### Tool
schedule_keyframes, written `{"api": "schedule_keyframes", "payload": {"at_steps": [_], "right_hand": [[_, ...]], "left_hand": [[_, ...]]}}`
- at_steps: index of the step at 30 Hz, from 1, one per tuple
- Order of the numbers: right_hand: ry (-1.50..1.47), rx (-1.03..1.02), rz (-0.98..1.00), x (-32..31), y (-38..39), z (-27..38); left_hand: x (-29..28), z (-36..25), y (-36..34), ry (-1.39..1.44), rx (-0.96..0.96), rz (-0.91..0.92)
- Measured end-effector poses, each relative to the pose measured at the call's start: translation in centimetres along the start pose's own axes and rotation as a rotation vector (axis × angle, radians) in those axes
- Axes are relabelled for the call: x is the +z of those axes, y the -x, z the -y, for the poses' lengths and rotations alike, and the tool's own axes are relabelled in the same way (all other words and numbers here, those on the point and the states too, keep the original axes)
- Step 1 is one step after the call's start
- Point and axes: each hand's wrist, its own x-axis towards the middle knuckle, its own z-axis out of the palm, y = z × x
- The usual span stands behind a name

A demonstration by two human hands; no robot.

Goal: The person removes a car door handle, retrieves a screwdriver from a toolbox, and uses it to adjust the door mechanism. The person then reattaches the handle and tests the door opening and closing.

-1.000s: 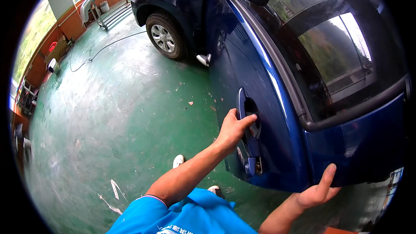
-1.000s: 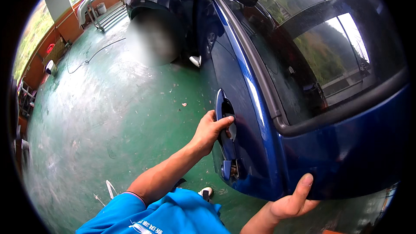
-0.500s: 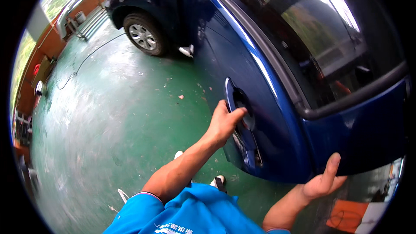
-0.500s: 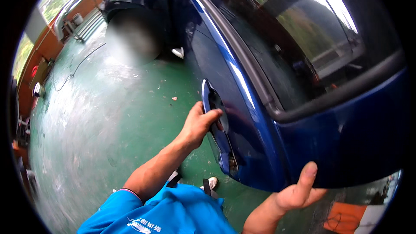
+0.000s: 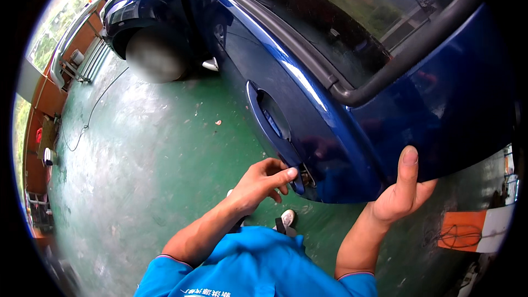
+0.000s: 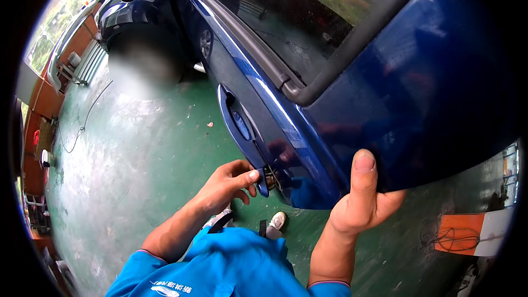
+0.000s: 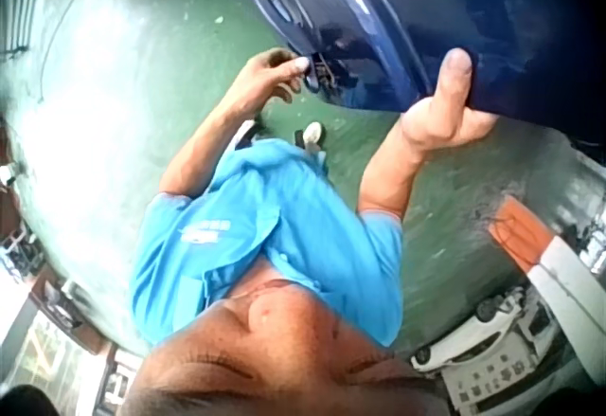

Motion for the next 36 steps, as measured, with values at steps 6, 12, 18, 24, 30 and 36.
{"api": "schedule_keyframes", "payload": {"at_steps": [6, 12, 18, 24, 30, 36], "right_hand": [[-0.026, 0.012, -0.010, -0.2, 0.2, 0.4], [0.048, -0.022, -0.022, -0.9, 0.2, 0.0], [-0.046, -0.076, 0.002, -0.5, -0.4, -0.1], [-0.065, -0.042, 0.095, -1.9, -0.2, -0.2], [-0.100, -0.050, 0.010, -1.0, -0.2, -0.1], [-0.022, -0.072, 0.057, -1.1, -0.2, 0.0]], "left_hand": [[1.0, 0.1, -0.2, 0.109, -0.023, -0.022], [1.9, 0.8, -0.2, 0.178, 0.024, -0.082], [1.8, 0.9, -0.2, 0.193, 0.004, -0.079], [2.4, -0.5, 0.2, 0.065, -0.029, -0.091], [3.4, -0.2, 1.0, 0.046, 0.028, -0.133], [2.9, 0.1, 0.9, -0.004, 0.059, -0.134]]}}
